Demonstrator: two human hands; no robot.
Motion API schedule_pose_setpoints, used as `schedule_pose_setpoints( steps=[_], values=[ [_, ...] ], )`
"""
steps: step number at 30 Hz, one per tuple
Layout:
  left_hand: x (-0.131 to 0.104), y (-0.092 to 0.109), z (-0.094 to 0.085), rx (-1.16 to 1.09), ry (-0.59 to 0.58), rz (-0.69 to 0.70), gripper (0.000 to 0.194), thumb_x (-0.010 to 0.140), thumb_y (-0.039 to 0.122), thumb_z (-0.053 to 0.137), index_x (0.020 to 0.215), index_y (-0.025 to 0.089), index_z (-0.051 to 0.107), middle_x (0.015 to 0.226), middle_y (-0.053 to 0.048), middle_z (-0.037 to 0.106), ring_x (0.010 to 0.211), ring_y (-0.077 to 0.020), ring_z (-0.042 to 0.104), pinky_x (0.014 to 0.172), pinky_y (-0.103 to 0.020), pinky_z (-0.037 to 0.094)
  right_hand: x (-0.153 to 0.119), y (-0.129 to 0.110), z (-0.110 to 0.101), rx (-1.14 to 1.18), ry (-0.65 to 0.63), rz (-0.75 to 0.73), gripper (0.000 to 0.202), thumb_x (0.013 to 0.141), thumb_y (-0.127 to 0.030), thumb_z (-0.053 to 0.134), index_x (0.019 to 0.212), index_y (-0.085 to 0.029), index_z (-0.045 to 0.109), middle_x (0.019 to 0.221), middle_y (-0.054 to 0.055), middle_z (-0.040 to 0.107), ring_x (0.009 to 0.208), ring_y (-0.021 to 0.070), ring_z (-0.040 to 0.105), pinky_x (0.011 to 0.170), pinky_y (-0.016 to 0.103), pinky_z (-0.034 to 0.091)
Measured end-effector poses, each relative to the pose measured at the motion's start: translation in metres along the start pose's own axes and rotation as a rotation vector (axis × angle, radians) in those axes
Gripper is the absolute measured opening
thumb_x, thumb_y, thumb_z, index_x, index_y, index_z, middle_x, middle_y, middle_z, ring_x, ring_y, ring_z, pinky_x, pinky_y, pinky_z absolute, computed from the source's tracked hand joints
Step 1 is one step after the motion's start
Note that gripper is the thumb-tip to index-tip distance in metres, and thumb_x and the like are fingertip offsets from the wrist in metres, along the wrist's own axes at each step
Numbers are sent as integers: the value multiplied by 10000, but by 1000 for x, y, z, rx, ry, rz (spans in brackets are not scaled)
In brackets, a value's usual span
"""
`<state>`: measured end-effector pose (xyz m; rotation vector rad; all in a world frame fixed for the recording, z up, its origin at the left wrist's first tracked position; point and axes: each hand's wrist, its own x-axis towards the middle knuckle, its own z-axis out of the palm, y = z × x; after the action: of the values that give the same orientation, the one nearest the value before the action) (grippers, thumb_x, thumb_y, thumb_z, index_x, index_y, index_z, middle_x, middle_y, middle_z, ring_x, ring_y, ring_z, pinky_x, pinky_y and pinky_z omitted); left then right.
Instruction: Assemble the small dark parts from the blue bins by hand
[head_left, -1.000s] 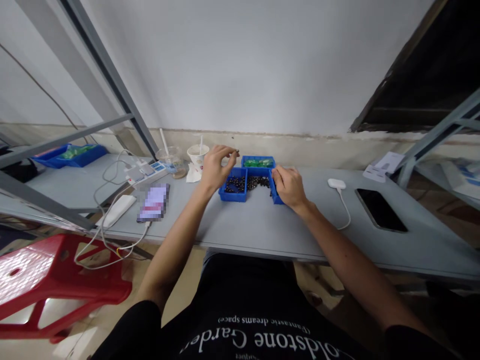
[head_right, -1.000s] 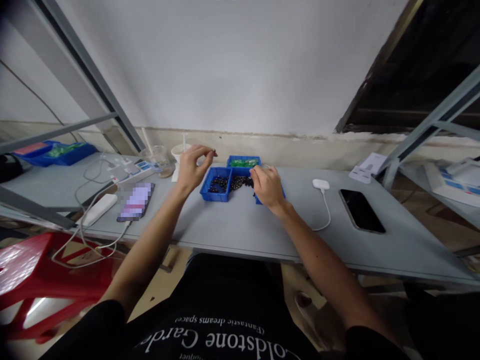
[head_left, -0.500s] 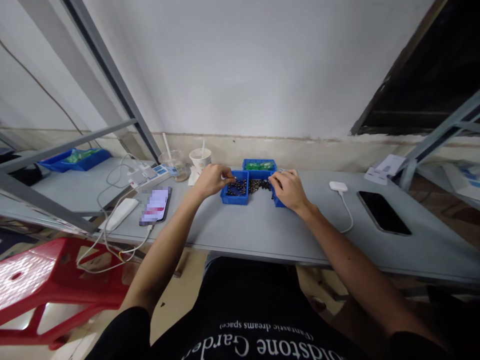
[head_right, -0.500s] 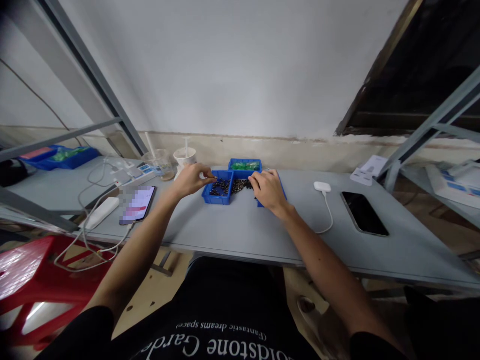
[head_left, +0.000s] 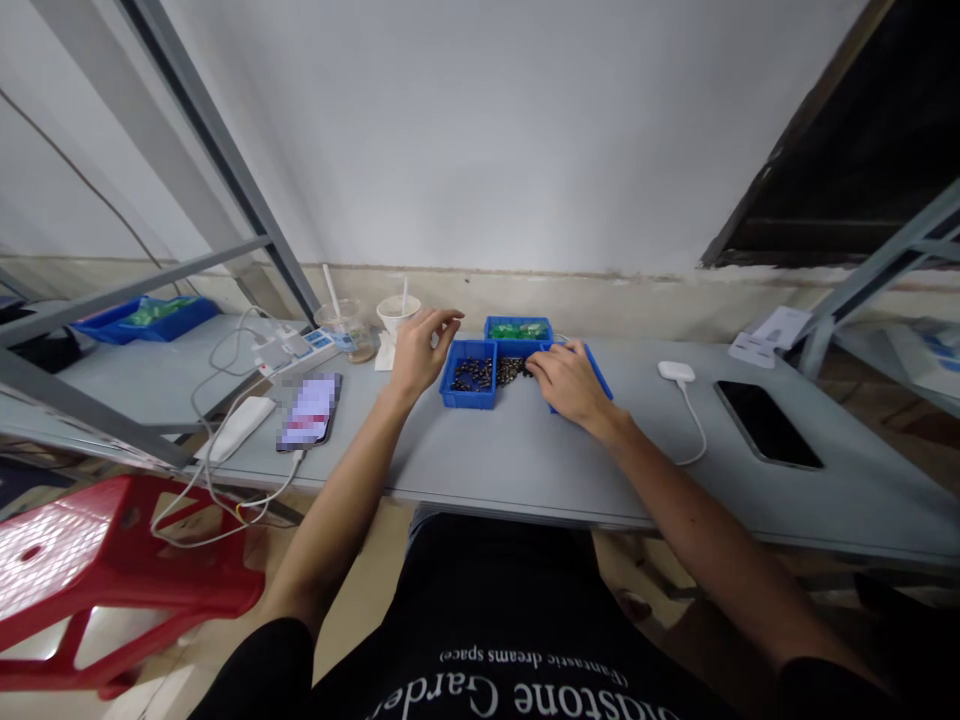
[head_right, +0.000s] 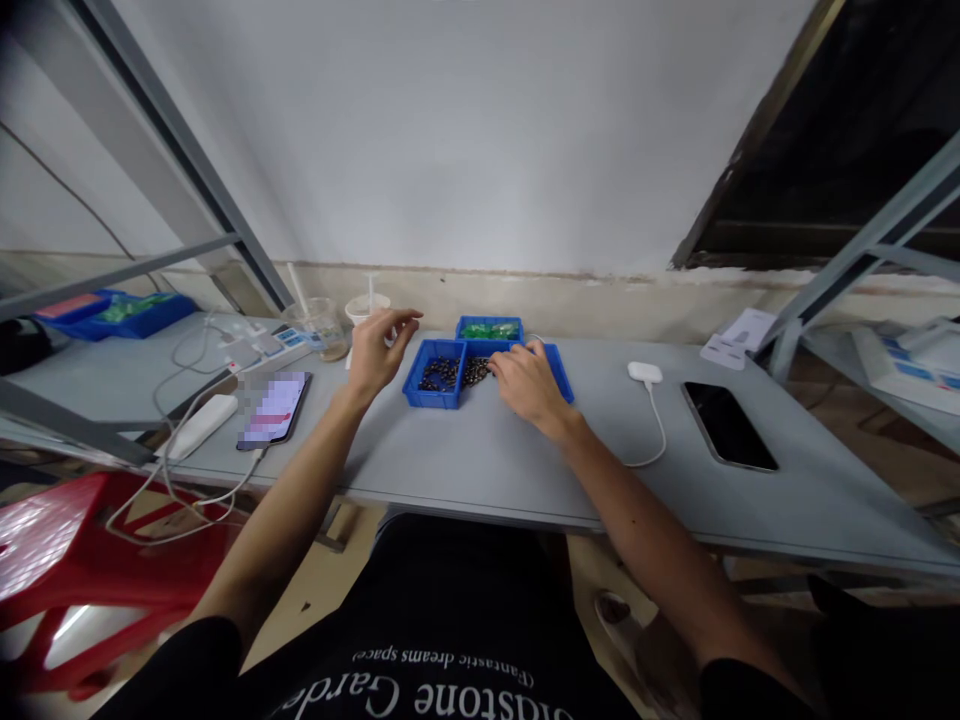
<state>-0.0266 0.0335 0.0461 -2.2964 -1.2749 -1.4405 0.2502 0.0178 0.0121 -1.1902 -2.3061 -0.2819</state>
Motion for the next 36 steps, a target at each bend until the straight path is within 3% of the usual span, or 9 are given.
schedule_pose_setpoints(
  steps=[3, 7, 15, 23, 29, 32, 36],
  values=[
    [-10, 6, 6, -8, -23, 2, 247, 1050, 353, 532, 1063, 206, 730, 818, -32, 693, 722, -153, 595, 753, -298, 487, 7, -1, 0, 42, -150, -92, 251, 1027, -178, 506, 1004, -219, 753, 1011, 67, 793, 992, 259, 650, 888, 410, 327],
    [-21, 7, 12, -33, -81, 30, 273, 1060, 373, 507, 1062, 197, 716, 757, -20, 667, 660, -137, 577, 687, -277, 464, 25, 1, 3, 47, -344, -179, 230, 965, -121, 579, 941, -246, 771, 939, 30, 794, 938, 237, 665, 847, 385, 321],
    [-27, 5, 20, 25, -149, 105, 305, 1073, 378, 480, 1116, 201, 725, 794, -50, 674, 727, -163, 624, 717, -286, 475, 47, -3, 26, -38, -372, -183, 200, 881, -71, 639, 820, -224, 751, 853, 33, 779, 862, 227, 686, 853, 387, 319],
    [-28, 12, 23, 22, -221, 115, 294, 1075, 337, 473, 1121, 190, 723, 844, -63, 701, 746, -166, 633, 727, -284, 480, 49, -9, 30, -101, -446, -163, 211, 897, -49, 600, 804, -189, 727, 879, 79, 778, 877, 242, 691, 856, 388, 330],
    [-28, 17, 24, 6, -231, 161, 287, 1080, 325, 473, 1147, 184, 713, 934, -76, 725, 832, -184, 654, 782, -301, 495, 44, -4, 26, -60, -384, -194, 191, 880, -62, 618, 781, -202, 703, 837, 61, 756, 856, 239, 675, 848, 379, 343],
    [-23, 24, 26, 32, -267, 188, 296, 1085, 331, 457, 1173, 191, 703, 1014, -81, 742, 932, -210, 654, 843, -327, 498, 36, 3, 14, 11, -259, -182, 115, 913, -132, 636, 898, -212, 718, 883, 52, 756, 898, 246, 672, 846, 372, 371],
    [-10, 37, 32, 117, -380, 253, 334, 1086, 356, 436, 1105, 193, 727, 969, -84, 738, 960, -237, 646, 890, -366, 489, 23, 9, -2, 114, -21, -141, 84, 939, -178, 637, 965, -214, 708, 910, 52, 757, 911, 247, 665, 868, 380, 409]
  ],
)
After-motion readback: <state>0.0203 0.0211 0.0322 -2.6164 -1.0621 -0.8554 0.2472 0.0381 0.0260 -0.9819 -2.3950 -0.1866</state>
